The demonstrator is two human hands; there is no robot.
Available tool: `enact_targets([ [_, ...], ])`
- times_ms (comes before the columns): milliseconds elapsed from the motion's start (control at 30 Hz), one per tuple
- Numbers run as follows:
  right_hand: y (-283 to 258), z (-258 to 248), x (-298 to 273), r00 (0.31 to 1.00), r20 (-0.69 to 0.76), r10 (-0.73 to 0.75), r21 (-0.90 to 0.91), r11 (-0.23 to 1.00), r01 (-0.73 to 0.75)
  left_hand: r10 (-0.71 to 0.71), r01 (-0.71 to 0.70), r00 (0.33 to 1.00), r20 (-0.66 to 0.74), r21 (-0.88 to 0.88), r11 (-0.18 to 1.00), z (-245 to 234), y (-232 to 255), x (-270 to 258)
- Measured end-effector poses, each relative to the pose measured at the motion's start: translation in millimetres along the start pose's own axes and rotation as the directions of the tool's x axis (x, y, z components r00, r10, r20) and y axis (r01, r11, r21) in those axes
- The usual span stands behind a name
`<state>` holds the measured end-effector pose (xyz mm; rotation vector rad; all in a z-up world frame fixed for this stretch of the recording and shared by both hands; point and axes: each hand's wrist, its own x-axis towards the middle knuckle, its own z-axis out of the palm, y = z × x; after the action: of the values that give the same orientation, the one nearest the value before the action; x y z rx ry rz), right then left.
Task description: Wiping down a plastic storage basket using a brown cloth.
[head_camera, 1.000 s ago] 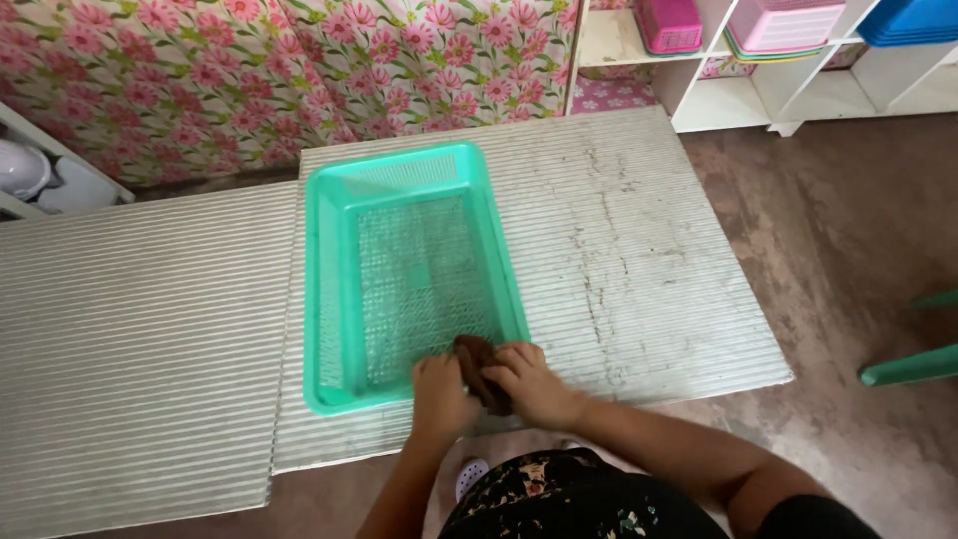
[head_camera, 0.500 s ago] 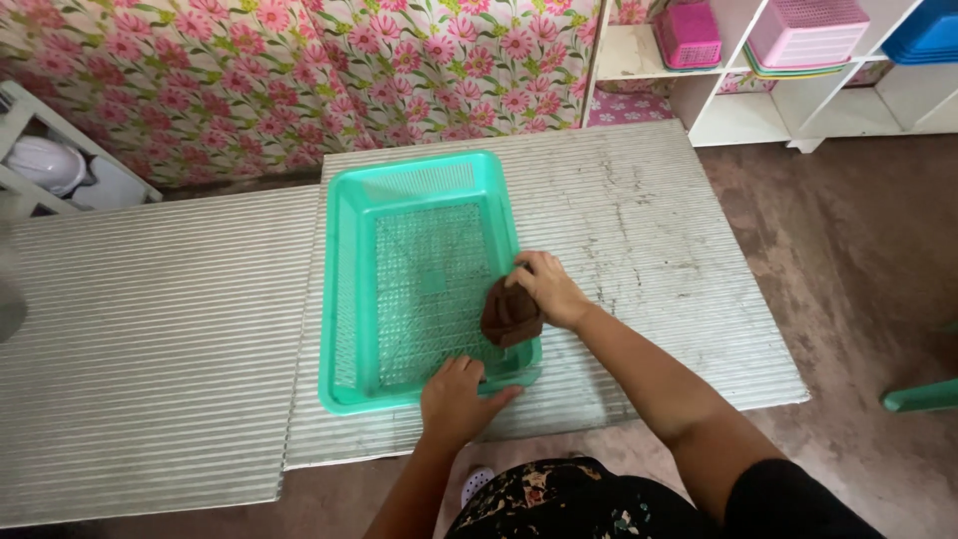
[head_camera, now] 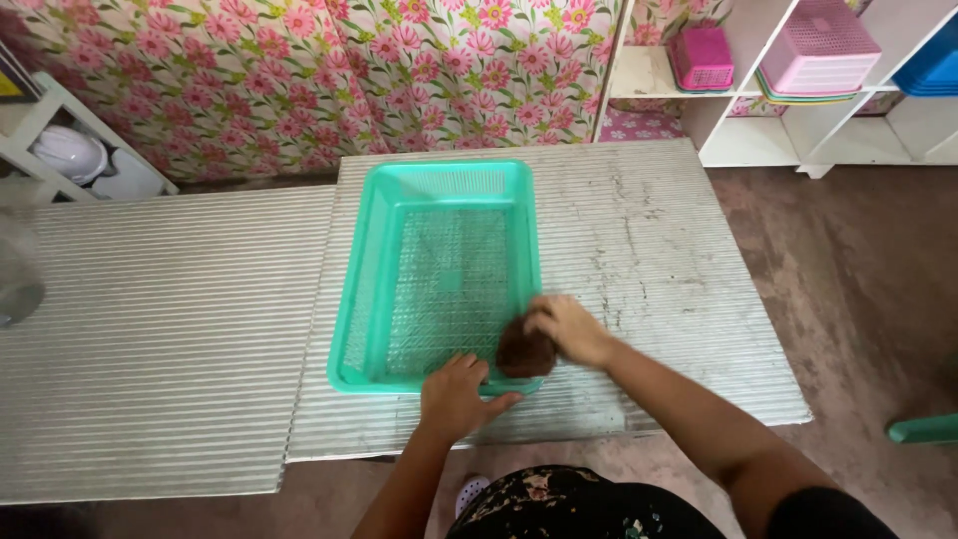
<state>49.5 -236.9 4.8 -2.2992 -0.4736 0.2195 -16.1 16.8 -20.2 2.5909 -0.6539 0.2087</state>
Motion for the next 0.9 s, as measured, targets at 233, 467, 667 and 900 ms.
enact_targets([
  [233,88.2,-10.9,82.9,0.917,-0.098,-0.385,-0.767,0.617,0.177,0.081,-0.085,0.996,0.039,0.15,0.985,29.6,-28.9,-5.3],
  [467,84.4,-7.6,73.5,0.964,0.013,-0.267,-0.789,0.589,0.174,0.136,-0.146,0.987,0.084,0.136,0.98,27.6,-61.6,-13.1],
  [667,56.9,53.7,39.6,0.931,-0.089,-0.353,-0.708,0.681,0.19,-0.135,0.057,0.958,0.253,0.295,0.954,-54.1,-75.0,-16.6],
  [900,13.0,109.2,9.3,0.887,-0.204,-0.414,-0.744,0.655,0.134,-0.378,0.116,0.722,0.579,0.437,0.892,81.1,-81.6,-1.8],
])
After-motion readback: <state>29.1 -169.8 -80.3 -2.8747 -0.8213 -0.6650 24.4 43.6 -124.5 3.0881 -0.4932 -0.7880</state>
